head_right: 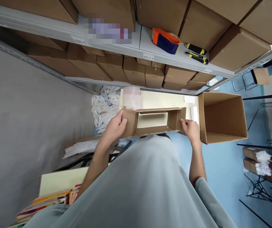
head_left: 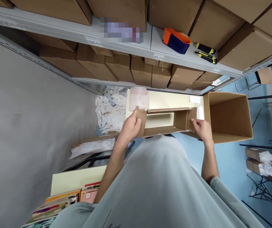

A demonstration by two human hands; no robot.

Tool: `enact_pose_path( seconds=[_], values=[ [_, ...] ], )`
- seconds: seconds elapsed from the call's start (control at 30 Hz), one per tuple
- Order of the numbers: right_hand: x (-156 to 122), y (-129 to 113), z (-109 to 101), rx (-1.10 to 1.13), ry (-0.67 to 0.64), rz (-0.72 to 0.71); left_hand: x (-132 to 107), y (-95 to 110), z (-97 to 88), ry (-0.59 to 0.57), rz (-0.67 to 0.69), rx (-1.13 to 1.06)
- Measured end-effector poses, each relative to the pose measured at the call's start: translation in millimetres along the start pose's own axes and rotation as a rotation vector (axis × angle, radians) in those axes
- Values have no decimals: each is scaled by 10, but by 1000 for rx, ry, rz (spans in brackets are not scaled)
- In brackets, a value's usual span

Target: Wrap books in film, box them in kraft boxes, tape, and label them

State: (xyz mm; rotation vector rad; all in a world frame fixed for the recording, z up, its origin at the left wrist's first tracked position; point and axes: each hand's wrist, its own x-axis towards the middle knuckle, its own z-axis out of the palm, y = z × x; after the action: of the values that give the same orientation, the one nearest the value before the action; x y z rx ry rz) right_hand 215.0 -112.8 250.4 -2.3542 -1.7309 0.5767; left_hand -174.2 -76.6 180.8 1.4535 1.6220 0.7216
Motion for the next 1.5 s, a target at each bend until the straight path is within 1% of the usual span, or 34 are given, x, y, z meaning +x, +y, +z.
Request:
enact_pose_path(
  seconds=[0.07, 0.13, 0.23, 0.37, 0.43, 0.5, 0.57, 0.63, 0.7, 0.77, 0.87, 0.97, 1.03, 1.1, 1.2, 1.27, 1.33, 1.4, 1.5],
  values=[
    [70, -61, -27, -17, -7, 13, 59, 168, -22, -98, 14, 126],
    [150, -68, -30, -26, -24, 32, 113, 321, 14, -134, 17, 213],
    [240, 19, -8, -29, -65, 58, 168, 457, 153, -102, -3, 235],
    [292, 188, 50, -24, -127, 30, 165, 477, 415, -18, -25, 183],
    [335, 228, 81, -4, -71, -9, 137, 462, 533, 36, -29, 188],
    [429, 220, 104, 21, 38, -79, 105, 451, 620, 95, -34, 195],
    [587, 175, 112, 24, 127, -178, 76, 448, 670, 141, -48, 194],
    [790, 116, 104, 16, 150, -275, 51, 445, 691, 176, -68, 195],
    [996, 65, 89, 12, 117, -330, 26, 425, 699, 203, -85, 192],
    [1161, 32, 78, 22, 67, -340, -2, 377, 708, 223, -113, 188],
    [1278, 22, 88, 49, 25, -338, -34, 270, 732, 253, -185, 176],
    [1266, 52, 121, 76, 1, -391, -3, 204, 734, 295, -203, 88],
    [1228, 86, 140, 95, -13, -426, 75, 218, 698, 328, -149, 9],
    [1192, 123, 150, 121, -17, -443, 194, 270, 629, 361, -59, -18],
    [1162, 172, 145, 153, -7, -455, 387, 363, 501, 392, 73, 62],
    [1156, 197, 135, 163, 3, -453, 481, 409, 429, 391, 124, 129],
    [1154, 210, 129, 170, 15, -442, 533, 435, 379, 389, 140, 157],
    [1144, 205, 133, 188, 18, -439, 559, 432, 350, 405, 125, 149],
    [1105, 156, 161, 219, -11, -466, 612, 352, 327, 487, 58, 100]
  ],
)
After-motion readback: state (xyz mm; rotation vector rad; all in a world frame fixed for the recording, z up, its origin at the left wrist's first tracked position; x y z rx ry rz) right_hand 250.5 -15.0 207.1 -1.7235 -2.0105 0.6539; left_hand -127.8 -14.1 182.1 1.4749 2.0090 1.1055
